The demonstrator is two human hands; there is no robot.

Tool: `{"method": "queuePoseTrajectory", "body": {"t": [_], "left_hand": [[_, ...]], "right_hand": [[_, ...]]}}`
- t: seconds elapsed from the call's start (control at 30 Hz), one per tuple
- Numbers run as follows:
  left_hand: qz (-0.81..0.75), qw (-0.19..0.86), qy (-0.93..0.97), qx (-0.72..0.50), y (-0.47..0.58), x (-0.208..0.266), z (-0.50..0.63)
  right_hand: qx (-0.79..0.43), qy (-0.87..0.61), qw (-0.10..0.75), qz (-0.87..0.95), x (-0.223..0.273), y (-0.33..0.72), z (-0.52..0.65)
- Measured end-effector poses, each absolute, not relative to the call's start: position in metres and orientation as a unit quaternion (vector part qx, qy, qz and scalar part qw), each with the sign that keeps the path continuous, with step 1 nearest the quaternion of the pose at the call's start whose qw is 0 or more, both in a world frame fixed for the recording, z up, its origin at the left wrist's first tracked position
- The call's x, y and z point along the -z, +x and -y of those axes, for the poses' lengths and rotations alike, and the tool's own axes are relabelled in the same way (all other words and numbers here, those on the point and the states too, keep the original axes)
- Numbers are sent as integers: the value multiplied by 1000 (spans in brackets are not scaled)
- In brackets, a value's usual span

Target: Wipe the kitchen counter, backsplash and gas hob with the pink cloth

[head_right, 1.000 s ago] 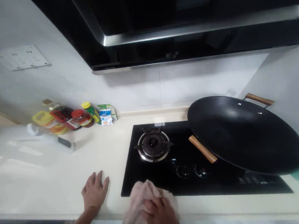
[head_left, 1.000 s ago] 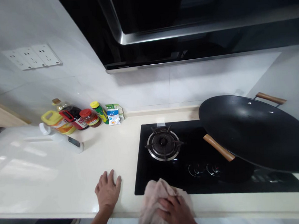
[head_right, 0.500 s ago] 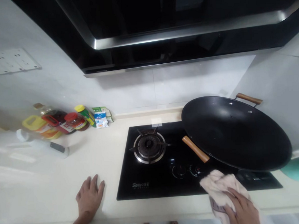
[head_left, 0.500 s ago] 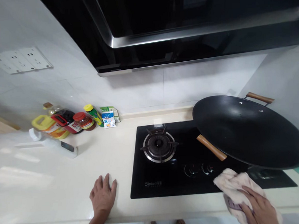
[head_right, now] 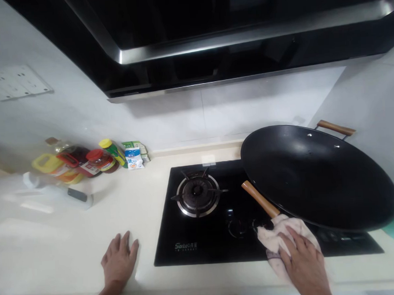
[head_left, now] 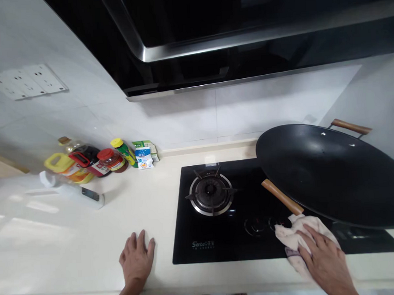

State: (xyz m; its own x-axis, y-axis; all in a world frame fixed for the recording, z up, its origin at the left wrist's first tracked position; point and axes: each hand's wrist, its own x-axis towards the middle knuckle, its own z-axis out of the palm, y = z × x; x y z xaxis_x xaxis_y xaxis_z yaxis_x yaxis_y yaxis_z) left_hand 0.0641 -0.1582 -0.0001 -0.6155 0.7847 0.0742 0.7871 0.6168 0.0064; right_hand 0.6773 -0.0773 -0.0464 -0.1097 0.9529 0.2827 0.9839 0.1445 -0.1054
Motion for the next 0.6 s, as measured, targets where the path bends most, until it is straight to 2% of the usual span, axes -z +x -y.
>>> {"method": "queuePoseTrajectory", "body": {"t": [0.33, 0.5, 0.6], "left_hand": [[899, 35, -436, 28, 67, 0, 160], [899, 24, -436, 26, 67, -1, 159], [899, 26, -435, 27, 67, -2, 158]], "right_hand": [[66, -644, 188, 739, 62, 711, 39], [34, -688, 200, 696, 40, 701, -16], [-38, -707, 201, 677, 23, 683, -41]]}}
